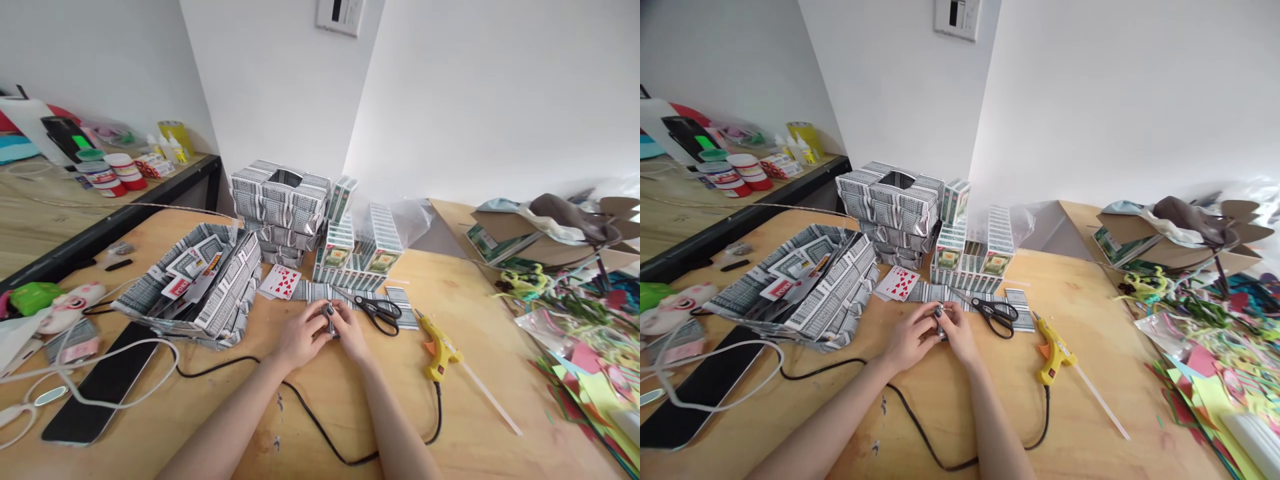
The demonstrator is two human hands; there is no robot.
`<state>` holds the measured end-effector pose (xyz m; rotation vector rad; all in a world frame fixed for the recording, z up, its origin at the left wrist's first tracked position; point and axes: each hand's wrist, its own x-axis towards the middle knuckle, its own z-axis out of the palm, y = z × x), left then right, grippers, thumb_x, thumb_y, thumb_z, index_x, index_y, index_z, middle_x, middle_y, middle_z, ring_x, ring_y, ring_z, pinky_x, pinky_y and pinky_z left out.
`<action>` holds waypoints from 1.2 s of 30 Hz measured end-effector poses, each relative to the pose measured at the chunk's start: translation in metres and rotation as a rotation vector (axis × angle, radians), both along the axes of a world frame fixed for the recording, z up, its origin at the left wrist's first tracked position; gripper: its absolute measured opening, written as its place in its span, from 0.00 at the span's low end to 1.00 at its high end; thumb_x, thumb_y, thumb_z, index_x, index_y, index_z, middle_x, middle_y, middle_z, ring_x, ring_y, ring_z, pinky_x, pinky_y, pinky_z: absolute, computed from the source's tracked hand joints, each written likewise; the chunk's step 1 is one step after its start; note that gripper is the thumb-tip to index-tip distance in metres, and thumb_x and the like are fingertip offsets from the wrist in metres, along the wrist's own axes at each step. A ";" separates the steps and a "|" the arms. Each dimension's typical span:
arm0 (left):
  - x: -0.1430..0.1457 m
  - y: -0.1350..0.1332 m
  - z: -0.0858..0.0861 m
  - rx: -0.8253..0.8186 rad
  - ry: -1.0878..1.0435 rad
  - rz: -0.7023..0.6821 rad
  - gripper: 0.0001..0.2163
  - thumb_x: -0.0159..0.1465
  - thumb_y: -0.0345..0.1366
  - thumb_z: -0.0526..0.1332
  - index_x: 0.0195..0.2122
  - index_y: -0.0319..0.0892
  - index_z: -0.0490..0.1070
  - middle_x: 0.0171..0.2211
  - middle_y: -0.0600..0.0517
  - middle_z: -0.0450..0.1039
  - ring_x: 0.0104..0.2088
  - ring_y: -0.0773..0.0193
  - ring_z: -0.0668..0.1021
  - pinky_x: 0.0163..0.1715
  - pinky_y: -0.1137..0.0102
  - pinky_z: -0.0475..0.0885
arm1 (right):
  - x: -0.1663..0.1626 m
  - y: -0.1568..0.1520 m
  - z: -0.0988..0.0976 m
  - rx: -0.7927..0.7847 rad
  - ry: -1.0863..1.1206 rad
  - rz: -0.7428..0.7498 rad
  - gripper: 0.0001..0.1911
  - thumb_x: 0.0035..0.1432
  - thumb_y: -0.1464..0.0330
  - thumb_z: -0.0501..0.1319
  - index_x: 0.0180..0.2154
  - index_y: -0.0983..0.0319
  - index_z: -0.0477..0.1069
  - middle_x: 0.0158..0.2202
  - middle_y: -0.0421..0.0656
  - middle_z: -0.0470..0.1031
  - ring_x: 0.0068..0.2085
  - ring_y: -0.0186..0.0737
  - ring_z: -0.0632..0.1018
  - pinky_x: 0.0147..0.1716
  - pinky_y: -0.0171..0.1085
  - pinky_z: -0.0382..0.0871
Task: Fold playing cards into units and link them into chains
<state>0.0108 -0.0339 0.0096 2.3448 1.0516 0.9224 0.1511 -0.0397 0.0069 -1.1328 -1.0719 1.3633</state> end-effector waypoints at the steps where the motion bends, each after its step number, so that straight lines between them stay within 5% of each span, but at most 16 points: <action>1: 0.000 0.000 0.000 -0.001 -0.010 0.006 0.05 0.56 0.31 0.58 0.34 0.44 0.68 0.52 0.48 0.63 0.45 0.60 0.73 0.42 0.65 0.70 | 0.000 0.000 0.000 -0.003 0.008 0.003 0.19 0.48 0.54 0.60 0.37 0.60 0.64 0.27 0.38 0.70 0.26 0.35 0.71 0.23 0.32 0.64; 8: 0.000 0.002 -0.001 -0.080 -0.133 0.008 0.03 0.54 0.29 0.59 0.29 0.43 0.66 0.51 0.49 0.63 0.44 0.62 0.72 0.42 0.66 0.69 | -0.003 0.001 -0.006 0.023 0.088 -0.023 0.19 0.49 0.58 0.62 0.40 0.59 0.62 0.32 0.40 0.72 0.31 0.37 0.73 0.28 0.34 0.67; 13: -0.003 0.003 0.003 -0.165 -0.314 -0.028 0.06 0.54 0.36 0.61 0.28 0.41 0.66 0.50 0.45 0.59 0.47 0.59 0.69 0.48 0.63 0.65 | -0.003 0.000 -0.005 0.116 0.105 -0.122 0.23 0.46 0.61 0.65 0.43 0.57 0.60 0.37 0.42 0.73 0.37 0.40 0.74 0.36 0.37 0.68; 18: -0.004 0.010 -0.001 -0.610 -0.516 -0.075 0.14 0.62 0.44 0.49 0.27 0.40 0.63 0.31 0.50 0.66 0.33 0.64 0.72 0.35 0.67 0.71 | -0.004 -0.002 0.002 0.209 0.061 -0.148 0.28 0.40 0.63 0.68 0.44 0.56 0.61 0.42 0.44 0.71 0.43 0.44 0.72 0.43 0.42 0.65; 21: -0.004 0.016 -0.002 -0.811 -0.570 -0.148 0.13 0.61 0.46 0.50 0.32 0.40 0.63 0.30 0.52 0.67 0.33 0.64 0.72 0.34 0.69 0.70 | -0.005 -0.004 0.004 0.231 0.072 -0.076 0.27 0.39 0.64 0.69 0.43 0.55 0.61 0.43 0.43 0.70 0.43 0.44 0.72 0.42 0.42 0.66; 29: -0.013 0.024 0.006 -0.917 -0.527 -0.228 0.11 0.54 0.41 0.61 0.28 0.38 0.64 0.27 0.54 0.67 0.31 0.66 0.71 0.32 0.72 0.67 | -0.008 -0.003 -0.003 0.244 0.079 -0.029 0.29 0.38 0.69 0.69 0.43 0.54 0.61 0.48 0.43 0.67 0.42 0.41 0.72 0.40 0.39 0.68; 36: -0.009 0.021 -0.008 -0.621 -0.523 0.005 0.06 0.53 0.34 0.60 0.28 0.39 0.63 0.32 0.52 0.70 0.33 0.66 0.74 0.35 0.70 0.69 | -0.007 -0.002 -0.008 0.196 0.125 -0.057 0.35 0.40 0.69 0.68 0.51 0.53 0.59 0.55 0.45 0.62 0.51 0.46 0.68 0.46 0.43 0.66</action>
